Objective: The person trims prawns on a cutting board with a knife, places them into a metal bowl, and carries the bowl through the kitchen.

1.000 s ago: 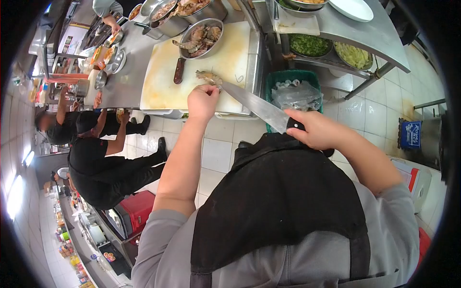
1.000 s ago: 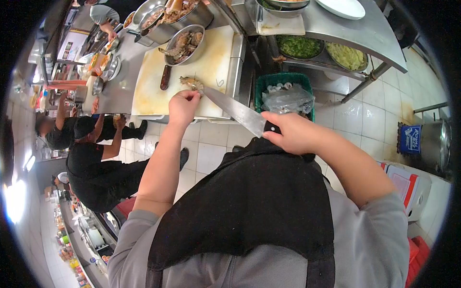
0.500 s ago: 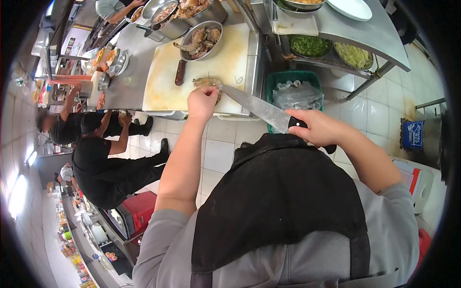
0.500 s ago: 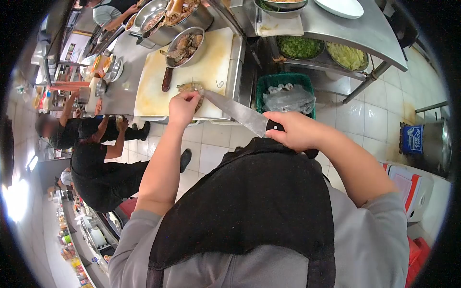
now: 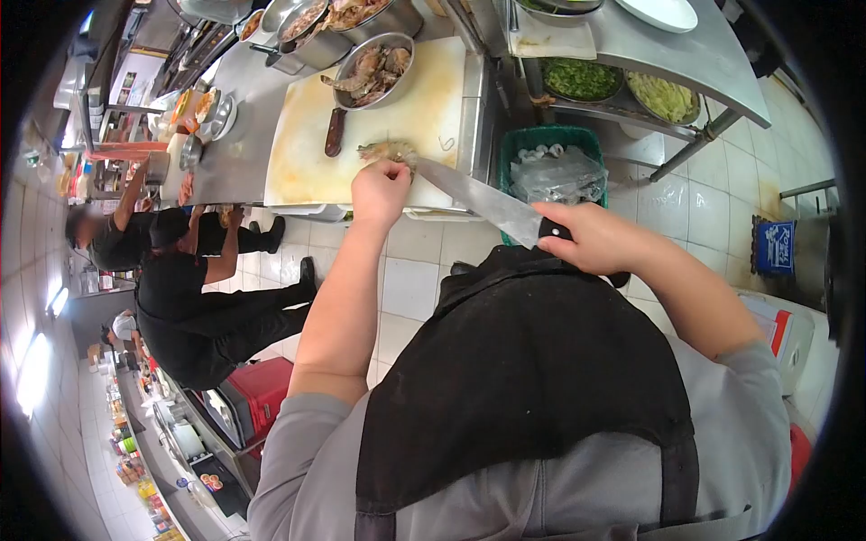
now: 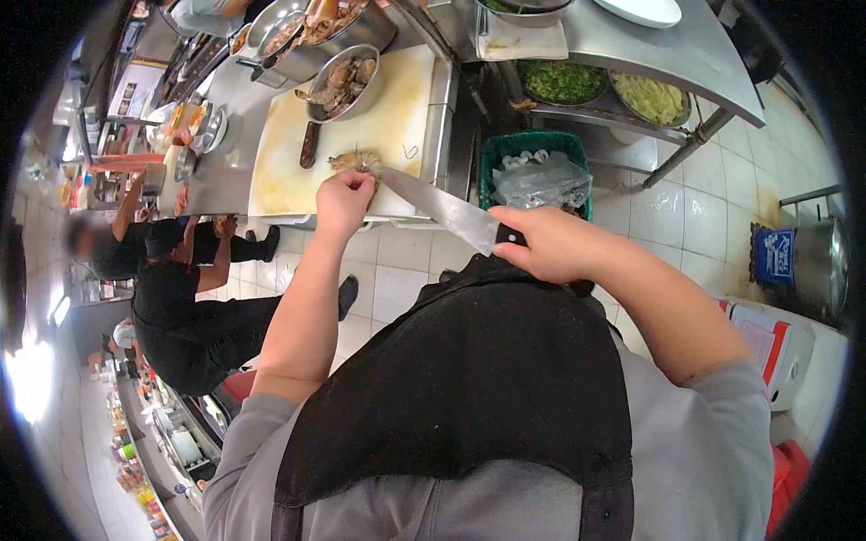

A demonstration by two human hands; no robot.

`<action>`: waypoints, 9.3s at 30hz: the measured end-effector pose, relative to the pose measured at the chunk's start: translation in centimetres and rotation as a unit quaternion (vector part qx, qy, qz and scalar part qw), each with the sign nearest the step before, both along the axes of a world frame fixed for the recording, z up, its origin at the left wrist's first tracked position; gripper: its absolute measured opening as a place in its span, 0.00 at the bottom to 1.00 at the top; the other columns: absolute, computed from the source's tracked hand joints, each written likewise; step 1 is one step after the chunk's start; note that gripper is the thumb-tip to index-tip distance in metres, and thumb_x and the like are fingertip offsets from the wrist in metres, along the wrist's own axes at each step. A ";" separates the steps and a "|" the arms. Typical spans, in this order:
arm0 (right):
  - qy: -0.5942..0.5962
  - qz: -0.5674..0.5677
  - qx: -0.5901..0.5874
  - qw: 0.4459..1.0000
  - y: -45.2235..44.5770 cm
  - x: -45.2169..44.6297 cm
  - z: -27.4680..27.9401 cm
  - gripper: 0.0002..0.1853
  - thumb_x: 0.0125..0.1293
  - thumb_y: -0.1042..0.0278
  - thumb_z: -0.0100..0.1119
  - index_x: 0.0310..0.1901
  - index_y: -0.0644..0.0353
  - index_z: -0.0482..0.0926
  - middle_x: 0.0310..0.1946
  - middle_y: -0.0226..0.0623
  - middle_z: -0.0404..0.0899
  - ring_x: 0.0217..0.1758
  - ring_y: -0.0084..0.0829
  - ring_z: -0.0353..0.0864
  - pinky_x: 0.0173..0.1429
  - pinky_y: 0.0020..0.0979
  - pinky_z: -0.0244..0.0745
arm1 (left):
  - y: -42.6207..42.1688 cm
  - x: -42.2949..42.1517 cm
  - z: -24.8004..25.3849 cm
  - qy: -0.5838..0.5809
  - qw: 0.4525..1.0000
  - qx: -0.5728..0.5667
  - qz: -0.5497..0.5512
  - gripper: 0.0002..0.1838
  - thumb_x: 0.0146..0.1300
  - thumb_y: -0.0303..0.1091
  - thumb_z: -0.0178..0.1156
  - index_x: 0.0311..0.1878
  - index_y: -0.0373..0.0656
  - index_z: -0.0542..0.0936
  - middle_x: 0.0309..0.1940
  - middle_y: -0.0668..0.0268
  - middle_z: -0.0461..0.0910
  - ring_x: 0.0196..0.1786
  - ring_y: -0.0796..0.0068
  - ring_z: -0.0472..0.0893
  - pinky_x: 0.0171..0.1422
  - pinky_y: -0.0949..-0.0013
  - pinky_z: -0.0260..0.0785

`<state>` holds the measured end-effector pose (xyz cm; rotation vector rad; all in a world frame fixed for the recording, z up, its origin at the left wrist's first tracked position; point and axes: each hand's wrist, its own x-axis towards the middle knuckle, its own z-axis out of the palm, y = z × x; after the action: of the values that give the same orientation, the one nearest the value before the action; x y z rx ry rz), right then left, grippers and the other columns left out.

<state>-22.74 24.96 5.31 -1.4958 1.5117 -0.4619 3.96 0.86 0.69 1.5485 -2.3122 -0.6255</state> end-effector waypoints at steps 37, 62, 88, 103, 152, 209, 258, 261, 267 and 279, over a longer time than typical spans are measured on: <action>0.216 0.078 -0.071 0.971 1.0 1.0 2.3 0.29 0.69 0.60 0.63 0.70 0.55 0.71 0.36 0.51 0.86 0.40 0.53 0.85 0.45 0.50 0.79 | -2.8 -2.0 1.6 -0.107 0.993 0.033 0.042 0.22 0.61 0.50 0.61 0.36 0.35 0.86 0.29 0.50 0.86 0.35 0.59 0.86 0.45 0.60 0.77; 0.158 0.046 0.004 0.986 1.5 -1.1 6.1 0.26 0.72 0.60 0.59 0.67 0.62 0.70 0.41 0.58 0.85 0.47 0.59 0.84 0.51 0.52 0.78 | -0.2 -1.8 2.2 -0.019 0.994 0.104 -0.027 0.14 0.53 0.37 0.69 0.33 0.35 0.82 0.20 0.66 0.78 0.24 0.75 0.75 0.31 0.65 0.69; 0.143 -0.042 -0.038 0.988 3.9 -3.3 7.0 0.27 0.70 0.61 0.62 0.68 0.57 0.71 0.40 0.56 0.85 0.46 0.59 0.83 0.51 0.52 0.77 | 0.9 -3.6 8.6 0.159 0.987 -0.015 -0.011 0.09 0.60 0.30 0.69 0.38 0.37 0.81 0.25 0.74 0.79 0.27 0.87 0.73 0.32 0.77 0.67; 0.134 -0.004 -0.028 0.991 1.8 -1.6 5.7 0.27 0.71 0.60 0.60 0.68 0.60 0.70 0.43 0.58 0.85 0.47 0.60 0.84 0.52 0.52 0.78 | -0.7 -2.8 -0.1 0.082 0.993 -0.078 0.027 0.11 0.55 0.31 0.70 0.39 0.36 0.82 0.26 0.62 0.82 0.28 0.68 0.80 0.38 0.64 0.76; 0.265 -0.043 -0.139 0.953 1.7 -1.4 1.9 0.26 0.67 0.65 0.63 0.67 0.51 0.73 0.38 0.46 0.83 0.38 0.51 0.85 0.41 0.50 0.79 | -16.4 -4.6 7.2 -0.053 0.969 -0.241 -0.005 0.11 0.61 0.41 0.67 0.42 0.45 0.87 0.41 0.55 0.86 0.47 0.54 0.85 0.54 0.54 0.77; -0.092 -0.032 0.001 0.995 0.9 -1.9 0.7 0.25 0.70 0.65 0.62 0.67 0.59 0.74 0.39 0.44 0.86 0.36 0.34 0.86 0.44 0.35 0.81 | -1.2 1.4 0.4 -0.101 0.984 -0.136 -0.054 0.23 0.59 0.46 0.69 0.53 0.40 0.87 0.46 0.54 0.83 0.54 0.53 0.80 0.63 0.57 0.72; -0.037 0.012 0.076 0.996 -1.6 -1.5 5.3 0.26 0.74 0.62 0.57 0.68 0.67 0.70 0.31 0.47 0.85 0.23 0.34 0.84 0.34 0.38 0.80 | -1.4 1.3 1.4 -0.063 0.989 -0.079 -0.110 0.21 0.60 0.36 0.71 0.56 0.38 0.86 0.42 0.57 0.82 0.44 0.61 0.84 0.54 0.65 0.76; -0.045 0.023 0.093 0.994 -2.1 -1.6 5.8 0.24 0.75 0.62 0.56 0.67 0.66 0.71 0.28 0.44 0.84 0.22 0.33 0.83 0.32 0.37 0.79 | -1.7 1.5 1.2 -0.068 0.987 -0.087 -0.119 0.21 0.60 0.36 0.71 0.55 0.37 0.86 0.43 0.56 0.83 0.45 0.61 0.84 0.54 0.65 0.76; -0.062 0.027 0.116 0.991 -2.8 -1.5 5.6 0.25 0.76 0.61 0.56 0.68 0.65 0.70 0.28 0.41 0.82 0.20 0.30 0.81 0.29 0.35 0.78 | -1.6 1.6 1.1 -0.059 0.985 -0.095 -0.129 0.20 0.61 0.36 0.71 0.54 0.36 0.86 0.46 0.56 0.83 0.46 0.60 0.84 0.55 0.64 0.76; -0.070 0.005 0.026 0.997 -3.0 -1.3 2.9 0.23 0.74 0.63 0.58 0.66 0.61 0.73 0.28 0.39 0.81 0.24 0.31 0.81 0.33 0.36 0.78 | -2.9 0.2 0.9 -0.021 0.993 -0.061 -0.097 0.15 0.64 0.37 0.68 0.49 0.37 0.88 0.46 0.53 0.86 0.49 0.57 0.85 0.57 0.62 0.77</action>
<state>-24.00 21.92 8.20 -1.4004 1.3969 -0.5071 4.17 -2.06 1.54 1.3054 -2.5027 -0.4902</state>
